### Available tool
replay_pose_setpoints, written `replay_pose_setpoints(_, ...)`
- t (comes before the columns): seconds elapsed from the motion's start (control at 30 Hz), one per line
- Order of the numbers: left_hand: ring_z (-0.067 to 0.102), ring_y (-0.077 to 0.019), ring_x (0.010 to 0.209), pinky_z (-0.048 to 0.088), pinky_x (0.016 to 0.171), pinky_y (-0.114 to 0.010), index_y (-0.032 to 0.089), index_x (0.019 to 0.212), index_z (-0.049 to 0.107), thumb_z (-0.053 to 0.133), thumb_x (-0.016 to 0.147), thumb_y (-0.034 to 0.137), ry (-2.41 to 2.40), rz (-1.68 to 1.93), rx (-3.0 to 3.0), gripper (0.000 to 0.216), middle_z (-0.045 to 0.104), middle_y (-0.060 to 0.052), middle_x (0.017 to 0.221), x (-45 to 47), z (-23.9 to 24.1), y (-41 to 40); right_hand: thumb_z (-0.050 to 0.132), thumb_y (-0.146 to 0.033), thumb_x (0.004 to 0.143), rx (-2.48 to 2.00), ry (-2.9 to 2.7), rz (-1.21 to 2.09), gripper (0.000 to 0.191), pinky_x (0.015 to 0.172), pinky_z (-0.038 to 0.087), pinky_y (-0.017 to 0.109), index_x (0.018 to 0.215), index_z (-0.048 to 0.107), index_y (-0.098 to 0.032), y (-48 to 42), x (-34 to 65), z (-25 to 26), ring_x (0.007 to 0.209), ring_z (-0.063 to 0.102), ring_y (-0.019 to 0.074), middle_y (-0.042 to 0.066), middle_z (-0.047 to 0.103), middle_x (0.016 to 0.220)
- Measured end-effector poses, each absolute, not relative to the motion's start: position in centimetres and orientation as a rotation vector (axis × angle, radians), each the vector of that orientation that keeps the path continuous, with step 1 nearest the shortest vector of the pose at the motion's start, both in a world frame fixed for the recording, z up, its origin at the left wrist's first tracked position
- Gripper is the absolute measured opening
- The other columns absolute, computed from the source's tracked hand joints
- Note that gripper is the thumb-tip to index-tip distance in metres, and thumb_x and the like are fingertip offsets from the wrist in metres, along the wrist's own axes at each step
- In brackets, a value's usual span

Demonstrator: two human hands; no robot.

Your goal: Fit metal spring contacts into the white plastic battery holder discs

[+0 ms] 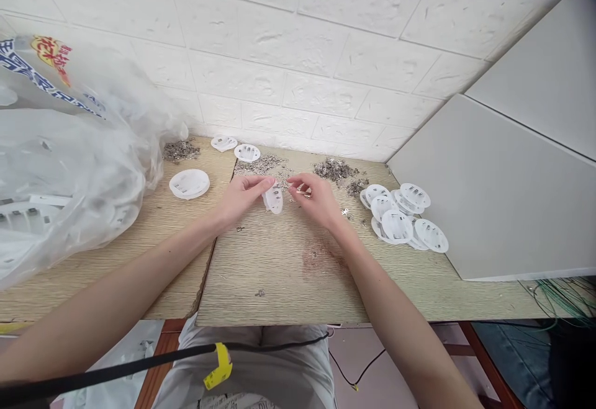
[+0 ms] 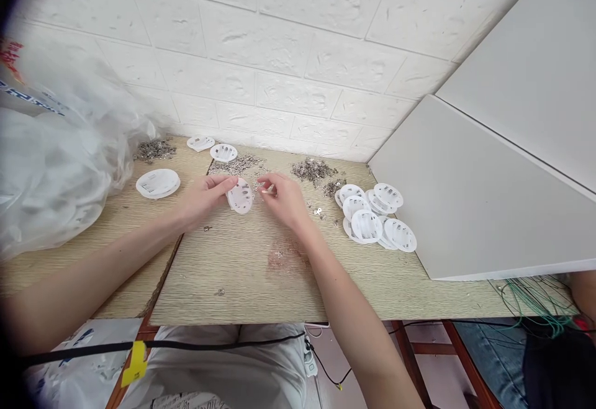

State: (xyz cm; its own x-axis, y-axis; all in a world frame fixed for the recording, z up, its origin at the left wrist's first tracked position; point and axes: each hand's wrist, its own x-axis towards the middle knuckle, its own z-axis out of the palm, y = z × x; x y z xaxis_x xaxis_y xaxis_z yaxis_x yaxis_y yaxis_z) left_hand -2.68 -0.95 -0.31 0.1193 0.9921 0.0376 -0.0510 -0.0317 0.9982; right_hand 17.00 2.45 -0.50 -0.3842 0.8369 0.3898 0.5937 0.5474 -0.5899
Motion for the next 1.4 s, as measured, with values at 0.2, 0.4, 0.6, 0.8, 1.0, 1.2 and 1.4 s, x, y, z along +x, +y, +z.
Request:
replay_pose_setpoints(0.2,0.064,-0.0195,0.079,0.052,0.082,-0.035,0.016,0.073,0.069,0.076,0.068,0.062,1.034,1.168,1.061,0.047,0.07,-0.005,0.079,-2.6,-0.2,-0.8,0.06,-0.016,0.086,-1.372,-2.174,0.336,0.015,0.073,0.046,0.03,0.093,0.073,-0.019,3.0,18.4,-0.1,0.075,0.062,0.0164,0.005,0.073,0.094)
replay_pose_setpoints(0.4,0.062,-0.0177,0.075,0.051,0.081,-0.034,0.016,0.069,0.063,0.073,0.073,0.057,1.007,1.175,1.023,0.042,0.065,-0.003,0.072,-2.8,-0.8,-0.5,0.062,-0.022,0.088,-1.399,-2.34,0.298,0.013,0.071,0.042,0.03,0.086,0.074,-0.018,3.2,19.3,0.6,0.081,0.062,0.0197,0.007,0.071,0.09)
replay_pose_setpoints(0.6,0.062,-0.0194,0.077,0.05,0.082,-0.036,0.017,0.069,0.061,0.073,0.074,0.056,1.017,1.167,0.99,0.042,0.065,-0.003,0.072,-2.8,-0.9,-0.3,0.061,-0.015,0.087,-1.414,-2.375,0.253,0.012,0.066,0.038,0.029,0.081,0.071,-0.018,3.4,19.2,-0.2,0.076,0.058,0.0175,0.007,0.066,0.091)
replay_pose_setpoints(0.8,0.064,-0.0216,0.082,0.05,0.086,-0.037,0.016,0.074,0.064,0.074,0.073,0.056,1.02,1.153,0.979,0.041,0.068,-0.005,0.079,-2.8,-0.7,-0.5,0.055,-0.012,0.089,-1.382,-2.379,0.226,0.013,0.073,0.041,0.032,0.08,0.063,-0.018,3.8,19.1,-0.9,0.088,0.058,0.0219,0.008,0.066,0.09)
replay_pose_setpoints(1.0,0.062,-0.0204,0.08,0.048,0.083,-0.036,0.016,0.072,0.061,0.072,0.076,0.055,1.016,1.154,0.987,0.041,0.065,-0.004,0.075,-2.8,-0.7,-0.5,0.047,-0.01,0.09,-1.277,-2.326,0.256,0.015,0.078,0.042,0.034,0.09,0.06,-0.018,3.8,19.1,-0.8,0.092,0.057,0.0227,0.009,0.066,0.097)
replay_pose_setpoints(1.2,0.059,-0.0173,0.073,0.046,0.077,-0.032,0.017,0.068,0.059,0.072,0.077,0.052,1.007,1.171,0.987,0.039,0.06,-0.001,0.069,-2.8,-0.9,-0.4,0.05,-0.021,0.094,-1.101,-2.16,0.464,0.018,0.073,0.042,0.03,0.104,0.065,-0.02,3.0,18.3,0.0,0.078,0.057,0.0175,0.004,0.065,0.087)
replay_pose_setpoints(1.4,0.06,-0.018,0.072,0.046,0.075,-0.033,0.017,0.068,0.06,0.071,0.078,0.051,1.008,1.171,0.976,0.037,0.061,-0.002,0.068,-2.8,-0.9,-0.4,0.055,-0.03,0.095,-1.054,-2.236,0.513,0.023,0.067,0.039,0.028,0.076,0.065,-0.019,2.4,17.1,-0.1,0.069,0.052,0.0153,0.001,0.056,0.075)
